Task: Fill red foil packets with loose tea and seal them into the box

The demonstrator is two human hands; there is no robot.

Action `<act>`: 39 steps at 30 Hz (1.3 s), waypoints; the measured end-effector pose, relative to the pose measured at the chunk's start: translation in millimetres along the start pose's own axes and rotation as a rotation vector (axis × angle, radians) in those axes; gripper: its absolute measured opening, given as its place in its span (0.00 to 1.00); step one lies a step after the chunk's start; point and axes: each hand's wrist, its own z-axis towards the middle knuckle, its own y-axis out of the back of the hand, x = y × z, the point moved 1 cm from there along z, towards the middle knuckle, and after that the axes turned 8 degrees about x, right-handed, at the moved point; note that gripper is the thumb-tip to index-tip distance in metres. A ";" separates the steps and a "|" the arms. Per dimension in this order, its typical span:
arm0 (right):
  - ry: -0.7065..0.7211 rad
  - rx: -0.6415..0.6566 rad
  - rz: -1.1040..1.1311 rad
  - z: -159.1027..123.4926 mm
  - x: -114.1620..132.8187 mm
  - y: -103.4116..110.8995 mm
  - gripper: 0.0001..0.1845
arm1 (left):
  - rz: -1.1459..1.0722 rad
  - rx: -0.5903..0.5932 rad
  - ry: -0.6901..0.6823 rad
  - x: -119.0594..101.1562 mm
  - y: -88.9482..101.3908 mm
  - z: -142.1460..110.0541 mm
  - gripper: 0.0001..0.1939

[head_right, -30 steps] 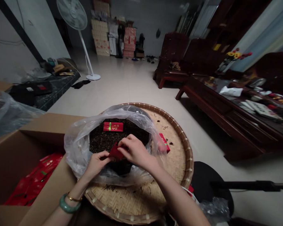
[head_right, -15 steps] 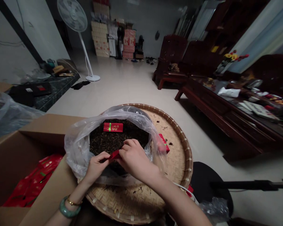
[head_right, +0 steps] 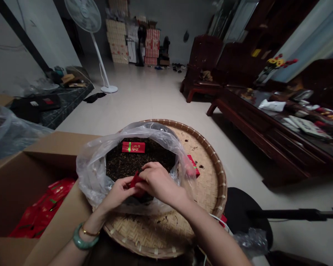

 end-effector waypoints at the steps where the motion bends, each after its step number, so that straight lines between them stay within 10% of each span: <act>1: -0.040 -0.048 0.036 -1.1 -0.4 1.2 0.02 | -0.010 -0.002 0.018 -1.4 -1.3 1.0 0.18; 6: -0.243 -0.207 0.094 -3.3 -3.5 -0.2 0.20 | -0.124 0.007 0.095 -0.7 -5.0 -0.1 0.19; 24: -0.197 -0.122 0.141 11.6 -24.1 -41.2 0.19 | 0.026 -0.063 0.197 -0.7 -17.7 -2.7 0.16; 30: -0.152 -0.083 0.182 17.9 -25.9 -52.8 0.19 | -0.274 0.006 0.245 2.8 -21.0 0.0 0.18; 35: -0.340 -0.074 0.182 -17.3 -48.1 -38.8 0.13 | -0.412 -0.096 0.340 1.3 -20.0 -1.8 0.28; 39: -0.433 0.155 -0.192 -58.8 -68.0 -54.7 0.33 | -0.430 -0.129 0.328 1.9 -17.7 -2.5 0.30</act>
